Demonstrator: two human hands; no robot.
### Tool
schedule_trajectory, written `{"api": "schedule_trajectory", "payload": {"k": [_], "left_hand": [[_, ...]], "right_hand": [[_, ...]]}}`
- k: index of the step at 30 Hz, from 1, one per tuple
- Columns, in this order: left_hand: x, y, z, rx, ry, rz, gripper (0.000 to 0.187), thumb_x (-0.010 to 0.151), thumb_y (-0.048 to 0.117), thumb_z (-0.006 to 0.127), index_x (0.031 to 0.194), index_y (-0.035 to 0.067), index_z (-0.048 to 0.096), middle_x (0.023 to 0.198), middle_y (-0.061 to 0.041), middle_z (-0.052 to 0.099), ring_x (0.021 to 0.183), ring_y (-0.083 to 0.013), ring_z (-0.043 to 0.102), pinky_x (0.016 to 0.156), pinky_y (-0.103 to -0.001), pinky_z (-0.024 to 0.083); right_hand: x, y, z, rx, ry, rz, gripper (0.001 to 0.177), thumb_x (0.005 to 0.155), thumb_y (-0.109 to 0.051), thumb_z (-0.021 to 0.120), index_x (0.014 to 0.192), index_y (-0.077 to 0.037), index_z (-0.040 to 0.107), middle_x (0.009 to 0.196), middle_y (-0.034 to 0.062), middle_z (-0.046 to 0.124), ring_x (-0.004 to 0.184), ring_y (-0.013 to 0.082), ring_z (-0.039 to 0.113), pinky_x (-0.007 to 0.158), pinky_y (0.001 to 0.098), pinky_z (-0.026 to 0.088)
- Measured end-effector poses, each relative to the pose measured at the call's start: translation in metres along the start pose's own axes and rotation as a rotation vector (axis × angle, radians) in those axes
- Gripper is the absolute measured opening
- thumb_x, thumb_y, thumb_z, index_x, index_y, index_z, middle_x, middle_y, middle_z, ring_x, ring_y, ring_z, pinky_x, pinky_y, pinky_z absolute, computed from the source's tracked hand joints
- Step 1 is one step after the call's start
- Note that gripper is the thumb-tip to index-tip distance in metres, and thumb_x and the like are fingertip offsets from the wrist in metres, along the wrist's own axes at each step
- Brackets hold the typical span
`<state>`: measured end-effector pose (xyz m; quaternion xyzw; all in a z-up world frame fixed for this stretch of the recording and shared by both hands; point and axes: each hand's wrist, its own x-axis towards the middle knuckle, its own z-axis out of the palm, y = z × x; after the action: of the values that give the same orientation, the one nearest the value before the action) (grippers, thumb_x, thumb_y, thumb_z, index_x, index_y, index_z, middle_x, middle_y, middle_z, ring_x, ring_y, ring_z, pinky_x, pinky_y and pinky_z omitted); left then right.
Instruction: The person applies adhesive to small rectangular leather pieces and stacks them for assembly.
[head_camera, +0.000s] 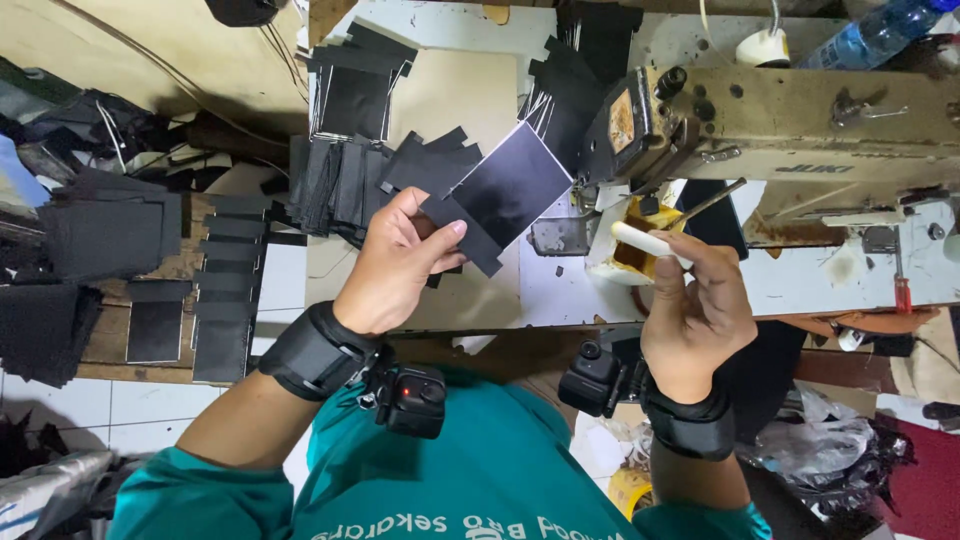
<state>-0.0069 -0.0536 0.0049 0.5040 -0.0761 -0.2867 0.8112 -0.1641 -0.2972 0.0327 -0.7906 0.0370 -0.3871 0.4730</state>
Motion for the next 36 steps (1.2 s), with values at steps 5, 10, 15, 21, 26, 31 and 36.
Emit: {"api": "schedule_trajectory", "payload": {"k": [5, 10, 15, 21, 26, 31, 36], "left_hand": [[-0.002, -0.001, 0.008, -0.054, 0.009, 0.017, 0.019, 0.100, 0.001, 0.063, 0.117, 0.006, 0.057, 0.108, -0.006, 0.072, 0.096, -0.0136, 0.072, 0.084, -0.033, 0.063], [-0.009, 0.003, 0.017, -0.082, 0.015, 0.027, 0.021, 0.100, 0.001, 0.063, 0.119, 0.006, 0.057, 0.111, -0.005, 0.072, 0.097, -0.0134, 0.071, 0.084, -0.033, 0.062], [-0.009, -0.001, 0.020, -0.122, 0.015, 0.025, 0.021, 0.100, 0.001, 0.063, 0.119, 0.006, 0.055, 0.113, -0.008, 0.071, 0.099, -0.0152, 0.072, 0.085, -0.034, 0.062], [-0.013, 0.004, 0.025, -0.130, 0.011, 0.015, 0.021, 0.100, 0.001, 0.063, 0.119, 0.006, 0.055, 0.111, -0.009, 0.071, 0.098, -0.0165, 0.072, 0.084, -0.036, 0.063], [-0.015, 0.005, 0.023, -0.144, 0.013, 0.008, 0.022, 0.100, 0.002, 0.063, 0.119, 0.006, 0.055, 0.110, -0.009, 0.071, 0.097, -0.0164, 0.072, 0.083, -0.035, 0.063], [-0.015, 0.003, 0.021, -0.145, 0.009, 0.003, 0.021, 0.100, 0.002, 0.064, 0.119, 0.006, 0.055, 0.108, -0.008, 0.071, 0.096, -0.0153, 0.071, 0.083, -0.035, 0.064], [-0.016, -0.004, 0.015, -0.153, 0.014, 0.015, 0.020, 0.102, 0.002, 0.064, 0.120, 0.006, 0.056, 0.105, -0.006, 0.069, 0.094, -0.0137, 0.070, 0.083, -0.035, 0.064]], "right_hand": [[0.000, 0.011, -0.002, -0.001, 0.097, -0.065, 0.012, 0.116, 0.001, 0.065, 0.127, 0.001, 0.061, 0.124, 0.0148, 0.070, 0.105, 0.0142, 0.068, 0.086, 0.0217, 0.053], [0.001, 0.004, 0.000, -0.006, 0.190, -0.040, 0.011, 0.114, 0.002, 0.066, 0.125, -0.002, 0.062, 0.124, 0.0154, 0.072, 0.101, 0.0130, 0.068, 0.081, 0.0233, 0.052], [-0.003, -0.004, 0.029, -0.201, -0.104, -0.248, 0.021, 0.096, 0.007, 0.074, 0.113, -0.003, 0.067, 0.113, 0.0134, 0.075, 0.098, 0.0203, 0.068, 0.084, 0.0328, 0.052], [0.001, -0.010, 0.039, -0.181, -0.143, -0.262, 0.021, 0.096, 0.007, 0.075, 0.112, -0.003, 0.067, 0.114, 0.0137, 0.075, 0.096, 0.0229, 0.068, 0.086, 0.0322, 0.053], [0.001, -0.010, 0.043, -0.209, -0.151, -0.336, 0.022, 0.095, 0.006, 0.077, 0.112, -0.003, 0.067, 0.114, 0.0133, 0.075, 0.097, 0.0242, 0.069, 0.085, 0.0323, 0.054], [-0.002, -0.009, 0.043, -0.243, -0.175, -0.331, 0.024, 0.095, 0.005, 0.078, 0.114, -0.004, 0.066, 0.115, 0.0116, 0.075, 0.095, 0.0234, 0.068, 0.085, 0.0316, 0.053], [-0.003, -0.011, 0.045, -0.271, -0.219, -0.383, 0.025, 0.094, 0.001, 0.078, 0.115, -0.006, 0.066, 0.116, 0.0091, 0.075, 0.097, 0.0223, 0.069, 0.085, 0.0315, 0.053]]}}
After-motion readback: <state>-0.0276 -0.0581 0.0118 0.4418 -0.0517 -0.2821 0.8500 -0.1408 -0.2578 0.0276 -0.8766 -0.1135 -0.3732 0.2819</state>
